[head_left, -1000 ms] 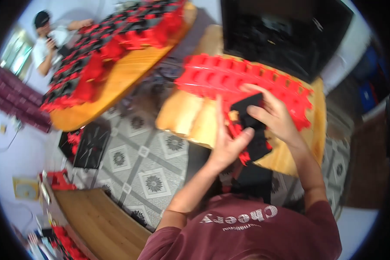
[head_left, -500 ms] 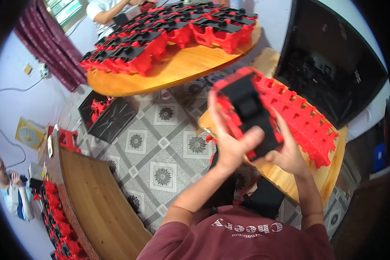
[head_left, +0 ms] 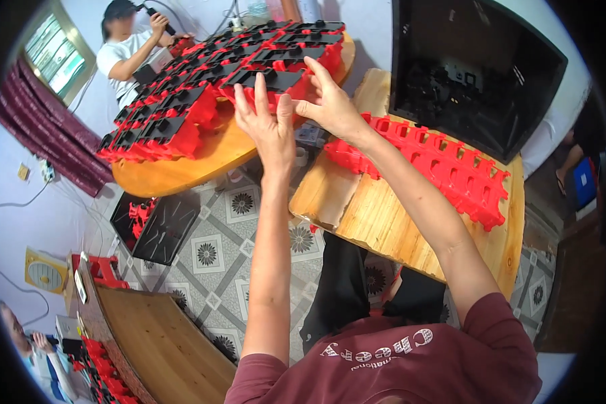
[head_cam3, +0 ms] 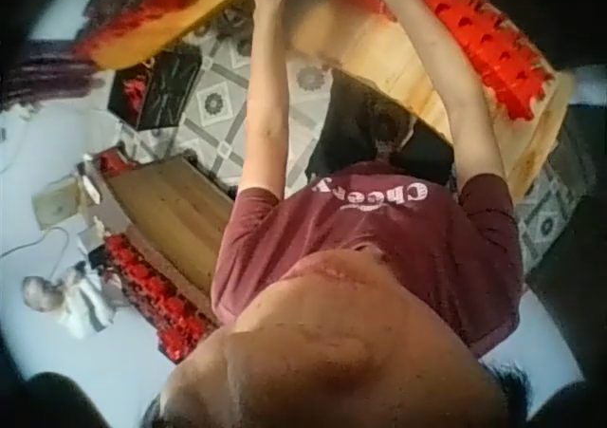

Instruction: The person assembles red plastic components and black plastic components by hand on a wooden table.

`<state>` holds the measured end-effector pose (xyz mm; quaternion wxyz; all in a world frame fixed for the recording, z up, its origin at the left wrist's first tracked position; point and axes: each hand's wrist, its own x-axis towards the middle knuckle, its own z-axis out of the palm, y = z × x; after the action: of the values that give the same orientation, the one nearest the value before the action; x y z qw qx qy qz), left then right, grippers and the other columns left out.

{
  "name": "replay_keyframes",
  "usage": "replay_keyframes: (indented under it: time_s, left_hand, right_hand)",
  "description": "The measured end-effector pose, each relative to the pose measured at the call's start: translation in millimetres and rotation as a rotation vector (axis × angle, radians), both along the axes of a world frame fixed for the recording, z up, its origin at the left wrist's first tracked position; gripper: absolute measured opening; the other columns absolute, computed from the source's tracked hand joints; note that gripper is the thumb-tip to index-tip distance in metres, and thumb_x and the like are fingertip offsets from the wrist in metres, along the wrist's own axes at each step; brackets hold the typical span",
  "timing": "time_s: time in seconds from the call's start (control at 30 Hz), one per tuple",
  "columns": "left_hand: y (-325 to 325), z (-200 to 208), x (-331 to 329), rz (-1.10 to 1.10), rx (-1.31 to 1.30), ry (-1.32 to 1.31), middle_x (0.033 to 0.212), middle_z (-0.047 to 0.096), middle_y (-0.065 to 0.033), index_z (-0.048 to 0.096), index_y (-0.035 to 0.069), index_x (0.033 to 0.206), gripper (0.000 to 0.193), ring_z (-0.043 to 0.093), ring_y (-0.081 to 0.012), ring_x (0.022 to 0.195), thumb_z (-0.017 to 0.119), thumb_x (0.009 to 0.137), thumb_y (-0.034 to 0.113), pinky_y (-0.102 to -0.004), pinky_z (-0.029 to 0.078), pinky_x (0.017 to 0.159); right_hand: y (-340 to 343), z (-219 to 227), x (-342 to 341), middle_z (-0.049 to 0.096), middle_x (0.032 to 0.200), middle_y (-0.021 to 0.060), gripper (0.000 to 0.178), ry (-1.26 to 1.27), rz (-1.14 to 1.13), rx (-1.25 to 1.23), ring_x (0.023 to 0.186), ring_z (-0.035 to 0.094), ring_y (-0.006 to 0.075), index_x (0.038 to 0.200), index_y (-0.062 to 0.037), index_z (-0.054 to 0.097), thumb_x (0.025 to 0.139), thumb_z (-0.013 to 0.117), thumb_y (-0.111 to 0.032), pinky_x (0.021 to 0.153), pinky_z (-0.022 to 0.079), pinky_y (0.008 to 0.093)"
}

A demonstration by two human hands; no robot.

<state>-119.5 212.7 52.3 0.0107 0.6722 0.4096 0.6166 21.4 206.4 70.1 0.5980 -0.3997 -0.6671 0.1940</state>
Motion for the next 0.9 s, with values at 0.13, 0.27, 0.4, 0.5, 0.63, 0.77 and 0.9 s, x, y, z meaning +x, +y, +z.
replay_keyframes:
  time_s: [0.13, 0.27, 0.4, 0.5, 0.63, 0.77, 0.9]
  left_hand:
    - [7, -3, 11, 0.147, 0.099, 0.141, 0.149, 0.025, -0.0277, 0.047, 0.020, 0.140, 0.064, 0.031, -0.0466, 0.131, 0.074, 0.083, 0.031, -0.0545, 0.031, 0.106]
    - [17, 1, 17, 0.279, 0.191, 0.268, 0.139, 0.038, -0.0265, 0.050, 0.018, 0.136, 0.062, 0.039, -0.0446, 0.124, 0.076, 0.081, 0.029, -0.0521, 0.036, 0.098]
    - [40, 2, 4, 0.408, 0.306, 0.307, 0.124, 0.051, -0.0251, 0.055, 0.021, 0.132, 0.056, 0.053, -0.0419, 0.108, 0.075, 0.082, 0.036, -0.0511, 0.044, 0.087]
    - [39, 7, 13, 0.510, 0.210, 0.326, 0.117, 0.054, -0.0261, 0.055, 0.020, 0.131, 0.062, 0.055, -0.0428, 0.102, 0.072, 0.080, 0.050, -0.0527, 0.046, 0.083]
    - [-4, 3, 73, 0.571, 0.546, 0.234, 0.108, 0.057, -0.0238, 0.055, 0.002, 0.124, 0.071, 0.057, -0.0407, 0.086, 0.071, 0.080, 0.055, -0.0492, 0.045, 0.079]
    - [-135, -38, 210, -0.568, 0.113, 0.516, 0.139, 0.047, -0.0136, 0.058, 0.011, 0.128, 0.059, 0.048, -0.0357, 0.124, 0.074, 0.079, 0.040, -0.0520, 0.035, 0.102]
    - [-142, -97, 246, -0.661, 0.187, 0.817, 0.140, 0.050, -0.0094, 0.059, 0.019, 0.128, 0.051, 0.042, -0.0321, 0.132, 0.066, 0.084, 0.044, -0.0512, 0.035, 0.101]
  right_hand:
    - [-40, -19, 25, 0.041, 0.141, 0.0240, 0.084, 0.285, 0.156, -0.164, 0.128, 0.046, 0.0303, 0.151, -0.0059, 0.020, 0.085, 0.072, -0.010, 0.103, 0.043, 0.0388]
    - [-99, -50, 71, 0.055, 0.129, 0.0127, 0.054, 0.152, -0.014, -0.191, 0.115, 0.056, 0.0181, 0.137, -0.0029, 0.048, 0.088, 0.069, -0.008, 0.094, 0.049, 0.0328]
    - [-174, -46, 130, 0.065, 0.111, 0.0132, 0.030, -0.267, -0.515, 0.093, 0.101, 0.065, 0.0251, 0.113, -0.0030, 0.065, 0.086, 0.069, -0.012, 0.087, 0.052, 0.0336]
    - [-231, -42, 214, 0.067, 0.105, 0.0134, 0.022, -0.379, -1.009, 0.095, 0.098, 0.064, 0.0278, 0.104, -0.0023, 0.067, 0.086, 0.067, -0.015, 0.084, 0.051, 0.0344]
    - [-303, -49, 273, 0.067, 0.104, 0.0163, 0.042, -0.364, -1.355, -0.276, 0.097, 0.064, 0.0298, 0.111, -0.0022, 0.064, 0.086, 0.068, -0.035, 0.081, 0.050, 0.0350]
    - [-318, -127, 273, 0.066, 0.092, 0.0092, 0.043, -0.257, -1.039, -0.361, 0.086, 0.064, 0.0163, 0.108, 0.0003, 0.064, 0.086, 0.070, -0.036, 0.074, 0.050, 0.0299]
    - [-330, -127, 277, 0.065, 0.086, 0.0037, 0.028, 0.235, -0.826, -0.463, 0.079, 0.062, 0.0107, 0.103, 0.0025, 0.065, 0.087, 0.069, -0.020, 0.071, 0.049, 0.0246]
